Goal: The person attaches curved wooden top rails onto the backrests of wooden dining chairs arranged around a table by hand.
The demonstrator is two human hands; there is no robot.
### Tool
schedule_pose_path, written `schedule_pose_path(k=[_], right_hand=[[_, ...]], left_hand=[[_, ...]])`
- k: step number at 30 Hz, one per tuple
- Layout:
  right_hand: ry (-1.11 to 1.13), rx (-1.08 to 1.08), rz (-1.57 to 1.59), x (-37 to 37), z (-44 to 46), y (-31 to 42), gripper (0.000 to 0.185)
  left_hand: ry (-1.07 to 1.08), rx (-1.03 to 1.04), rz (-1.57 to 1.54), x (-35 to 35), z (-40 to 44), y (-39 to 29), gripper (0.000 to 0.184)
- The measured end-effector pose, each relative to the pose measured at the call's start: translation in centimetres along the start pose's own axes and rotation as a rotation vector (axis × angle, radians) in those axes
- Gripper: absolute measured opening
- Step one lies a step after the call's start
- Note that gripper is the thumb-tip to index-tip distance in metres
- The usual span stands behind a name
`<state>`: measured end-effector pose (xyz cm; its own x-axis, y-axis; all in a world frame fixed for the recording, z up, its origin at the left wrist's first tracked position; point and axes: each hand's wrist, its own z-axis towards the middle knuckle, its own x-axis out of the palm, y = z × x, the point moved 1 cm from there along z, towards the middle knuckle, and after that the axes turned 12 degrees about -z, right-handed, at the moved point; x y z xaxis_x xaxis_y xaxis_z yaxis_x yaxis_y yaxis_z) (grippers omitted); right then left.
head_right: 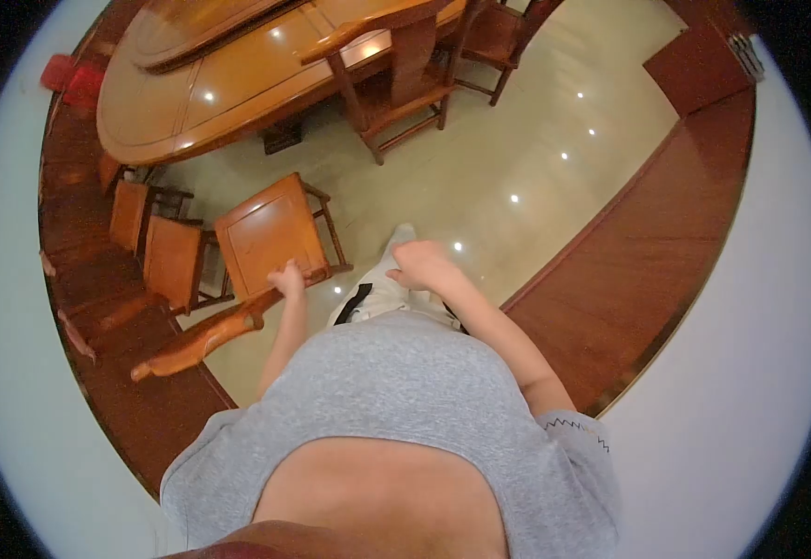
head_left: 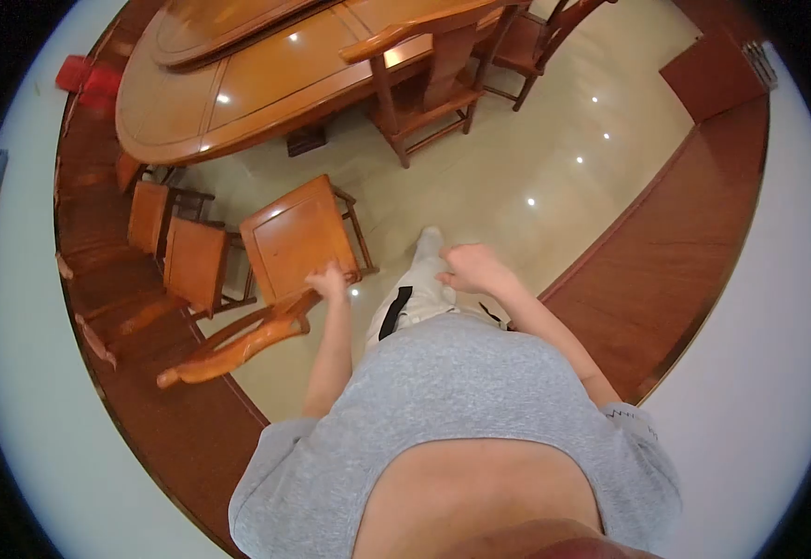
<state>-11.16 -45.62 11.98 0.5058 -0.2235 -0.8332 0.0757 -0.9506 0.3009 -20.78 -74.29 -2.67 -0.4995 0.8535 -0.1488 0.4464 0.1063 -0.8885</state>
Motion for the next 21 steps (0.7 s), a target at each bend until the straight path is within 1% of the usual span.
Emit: schedule_pose_path(k=[1, 2, 4, 5, 7, 8, 10, 11, 12, 13, 14, 16, 17, 18, 19, 20, 21], right_hand=[[-0.031, -0.006, 0.035, 0.0, 0.2, -0.5, 0.039], [-0.034, 0.008, 0.039, 0.2, 0.7, -1.9, 0.039], [-0.256, -0.003, 0.133, 0.1, 2.3, -4.5, 0.033], [-0.259, 0.005, 0.130, -0.7, 3.1, -6.4, 0.033], [-0.243, 0.065, 0.100, -3.4, 4.6, -8.7, 0.032], [-0.252, 0.075, 0.093, -4.5, 5.3, -10.0, 0.032], [-0.295, 0.093, 0.005, -6.9, 5.9, -12.5, 0.036], [-0.288, 0.094, -0.001, -7.8, 6.0, -13.8, 0.036], [-0.358, 0.113, 0.069, -9.3, 5.8, -15.1, 0.032], [-0.433, 0.125, 0.136, -10.6, 6.1, -16.3, 0.029], [-0.433, 0.121, 0.135, -11.4, 6.4, -17.6, 0.029], [-0.541, 0.214, 0.046, -14.0, 7.5, -20.9, 0.029], [-0.538, 0.213, 0.051, -15.1, 7.9, -21.7, 0.029], [-0.572, 0.222, 0.139, -16.1, 8.0, -22.2, 0.028], [-0.613, 0.237, 0.228, -15.8, 7.9, -22.1, 0.028], [-0.609, 0.235, 0.232, -16.6, 8.1, -22.5, 0.028], [-0.686, 0.195, 0.245, -17.7, 8.5, -23.1, 0.023]], left_hand=[[-0.071, 0.020, 0.014, -0.4, 0.9, 0.5, 0.054], [-0.057, 0.019, 0.018, -0.1, 1.3, 0.9, 0.054], [-0.123, -0.065, -0.038, 0.7, 1.6, 1.2, 0.052], [-0.115, -0.066, -0.039, 2.1, 1.2, 1.3, 0.052], [-0.109, -0.157, -0.049, 5.0, 0.9, 1.4, 0.038], [-0.094, -0.155, -0.055, 7.2, 1.4, 1.3, 0.038], [0.153, -0.102, -0.006, 11.3, 1.2, 1.8, 0.029], [0.255, -0.032, -0.029, 13.5, 1.2, 2.1, 0.024], [0.356, 0.041, -0.048, 16.6, -0.3, 0.2, 0.020], [0.433, 0.030, -0.036, 19.3, -1.8, -2.0, 0.020], [0.511, 0.018, -0.019, 21.8, -3.0, -4.2, 0.021], [0.576, -0.081, -0.092, 27.7, -3.1, -7.7, 0.024], [0.645, -0.186, -0.236, 30.1, -2.3, -9.1, 0.025], [0.712, -0.291, -0.381, 32.2, -1.8, -10.2, 0.025], [0.719, -0.288, -0.372, 33.0, -1.7, -11.2, 0.025], [0.777, -0.225, -0.391, 34.5, -1.8, -12.9, 0.025], [0.830, -0.161, -0.413, 35.7, -2.2, -14.5, 0.025]])
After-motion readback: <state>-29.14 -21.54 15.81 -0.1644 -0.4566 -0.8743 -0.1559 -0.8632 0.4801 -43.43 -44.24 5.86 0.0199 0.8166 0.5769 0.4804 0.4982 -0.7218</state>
